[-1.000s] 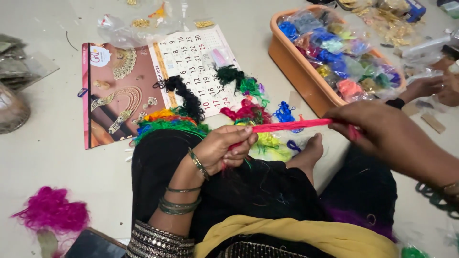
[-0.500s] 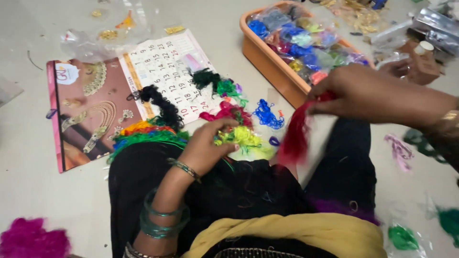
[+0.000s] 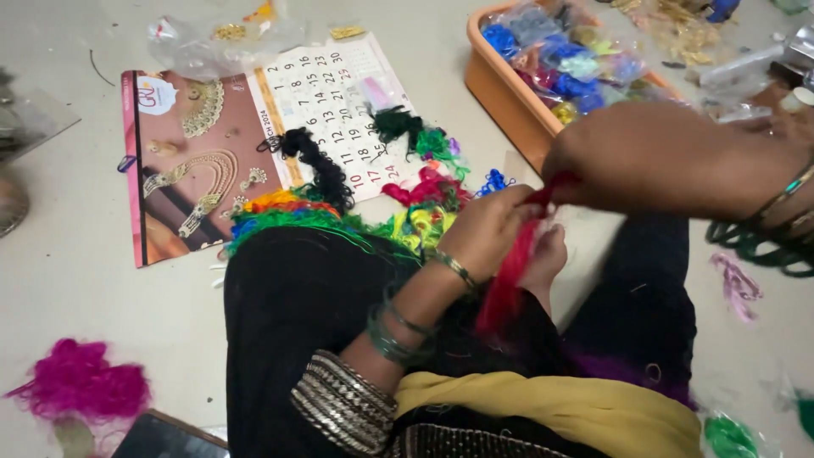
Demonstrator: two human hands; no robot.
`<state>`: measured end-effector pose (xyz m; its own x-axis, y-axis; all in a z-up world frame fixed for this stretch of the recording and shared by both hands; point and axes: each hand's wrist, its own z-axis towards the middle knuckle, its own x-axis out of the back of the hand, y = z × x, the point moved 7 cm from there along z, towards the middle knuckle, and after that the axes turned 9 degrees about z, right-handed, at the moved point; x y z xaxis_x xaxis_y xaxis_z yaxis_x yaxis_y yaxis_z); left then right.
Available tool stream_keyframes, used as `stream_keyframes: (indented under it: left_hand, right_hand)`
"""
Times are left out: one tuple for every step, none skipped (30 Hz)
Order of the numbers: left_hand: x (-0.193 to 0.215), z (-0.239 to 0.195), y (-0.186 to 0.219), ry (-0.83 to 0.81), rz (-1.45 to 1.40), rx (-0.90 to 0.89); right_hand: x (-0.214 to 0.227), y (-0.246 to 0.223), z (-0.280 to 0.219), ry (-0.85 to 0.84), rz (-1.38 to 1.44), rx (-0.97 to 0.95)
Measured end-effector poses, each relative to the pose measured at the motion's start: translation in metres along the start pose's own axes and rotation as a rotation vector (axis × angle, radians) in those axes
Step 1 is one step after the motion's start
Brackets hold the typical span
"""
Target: The person sits on the floor and works with bundles of red and pink synthetic craft fiber. They pull strands from a bundle, fold and align the fibers, wrap a band around the middle to secure a folded bundle, and fluff and separate the fibers by hand.
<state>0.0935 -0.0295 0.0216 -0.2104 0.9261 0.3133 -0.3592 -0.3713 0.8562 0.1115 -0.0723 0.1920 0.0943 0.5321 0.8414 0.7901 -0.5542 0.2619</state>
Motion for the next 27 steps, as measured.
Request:
stream_keyframes:
  left_hand:
    - [-0.001, -0.003, 0.001, 0.000, -0.005, 0.000]
    - [0.003, -0.007, -0.004, 0.076, 0.112, 0.079]
    - [0.008, -0.012, -0.007, 0.155, 0.229, 0.162]
    - [0.003, -0.017, -0.019, 0.158, 0.225, 0.164]
    - [0.001, -0.022, -0.034, 0.152, 0.291, 0.201]
    - [-0.002, -0.026, -0.048, 0.145, 0.358, 0.240]
    - [-0.015, -0.033, -0.090, 0.147, 0.360, 0.240]
    - [-0.032, -0.039, -0.131, 0.101, 0.372, 0.233]
    - [-0.051, -0.045, -0.172, 0.050, 0.381, 0.224]
    - [-0.048, -0.047, -0.191, 0.048, 0.380, 0.223]
    - [-0.049, -0.048, -0.212, 0.012, 0.377, 0.276]
    - [-0.051, -0.049, -0.234, -0.024, 0.373, 0.329]
    - [-0.035, -0.038, -0.206, -0.028, 0.371, 0.324]
    - [-0.017, -0.027, -0.173, 0.030, 0.218, 0.255]
    - [0.001, -0.018, -0.141, 0.088, 0.062, 0.191]
    - [0.016, -0.008, -0.093, 0.083, 0.057, 0.193]
    - [0.026, 0.000, -0.039, 0.030, -0.113, 0.113]
    - [0.035, 0.006, 0.018, -0.024, -0.282, 0.033]
    - [0.021, 0.010, 0.024, -0.023, -0.279, 0.037]
    - [0.008, 0.014, 0.028, -0.008, -0.254, 0.065]
    - [-0.003, 0.020, 0.033, 0.006, -0.225, 0.087]
    - [-0.016, 0.016, 0.021, 0.007, -0.218, 0.086]
    - [-0.027, 0.013, 0.008, 0.069, -0.139, 0.104]
    - [-0.038, 0.011, -0.005, 0.131, -0.060, 0.122]
    - [-0.048, 0.003, -0.021, 0.127, -0.068, 0.117]
    - [-0.048, -0.006, -0.031, 0.266, 0.123, 0.049]
    - [-0.048, -0.018, -0.040, 0.406, 0.317, -0.014]
  right_hand:
    - [0.003, 0.001, -0.001, -0.004, -0.002, -0.002]
    - [0.006, 0.003, -0.003, 0.013, -0.011, -0.017]
    - [0.011, 0.004, -0.004, 0.030, -0.023, -0.028]
    - [0.014, -0.001, -0.006, 0.027, -0.027, -0.027]
    - [0.017, -0.003, -0.008, 0.013, -0.035, -0.066]
    - [0.021, -0.006, -0.010, -0.001, -0.044, -0.105]
    - [0.020, -0.005, -0.008, 0.001, -0.044, -0.103]
    - [0.019, -0.002, -0.008, 0.005, -0.058, -0.133]
    - [0.017, 0.003, -0.008, 0.007, -0.070, -0.169]
    - [0.011, 0.012, -0.004, 0.006, -0.068, -0.171]
    - [0.008, 0.021, -0.001, 0.045, -0.071, -0.159]
    - [0.005, 0.030, 0.002, 0.084, -0.075, -0.146]
    - [0.004, 0.032, 0.002, 0.082, -0.073, -0.153]
    - [0.003, 0.032, 0.002, 0.091, -0.071, -0.132]
    - [0.001, 0.031, 0.003, 0.095, -0.069, -0.109]
    - [-0.001, 0.029, 0.002, 0.089, -0.067, -0.113]
    - [-0.005, 0.025, 0.003, 0.060, -0.071, -0.097]
    - [-0.009, 0.020, 0.003, 0.032, -0.075, -0.081]
    - [-0.011, 0.018, 0.004, 0.032, -0.073, -0.076]
    - [-0.013, 0.014, 0.004, 0.033, -0.062, -0.045]
    - [-0.013, 0.011, 0.005, 0.041, -0.051, -0.016]
    - [-0.010, 0.007, 0.003, 0.047, -0.050, -0.014]
    - [-0.008, 0.006, -0.001, 0.051, -0.062, -0.021]
    - [-0.006, 0.005, -0.004, 0.055, -0.074, -0.028]
    - [-0.001, 0.005, -0.010, 0.052, -0.077, -0.038]
    - [0.001, 0.007, -0.016, 0.016, -0.088, -0.080]
    - [0.003, 0.007, -0.021, -0.020, -0.100, -0.114]
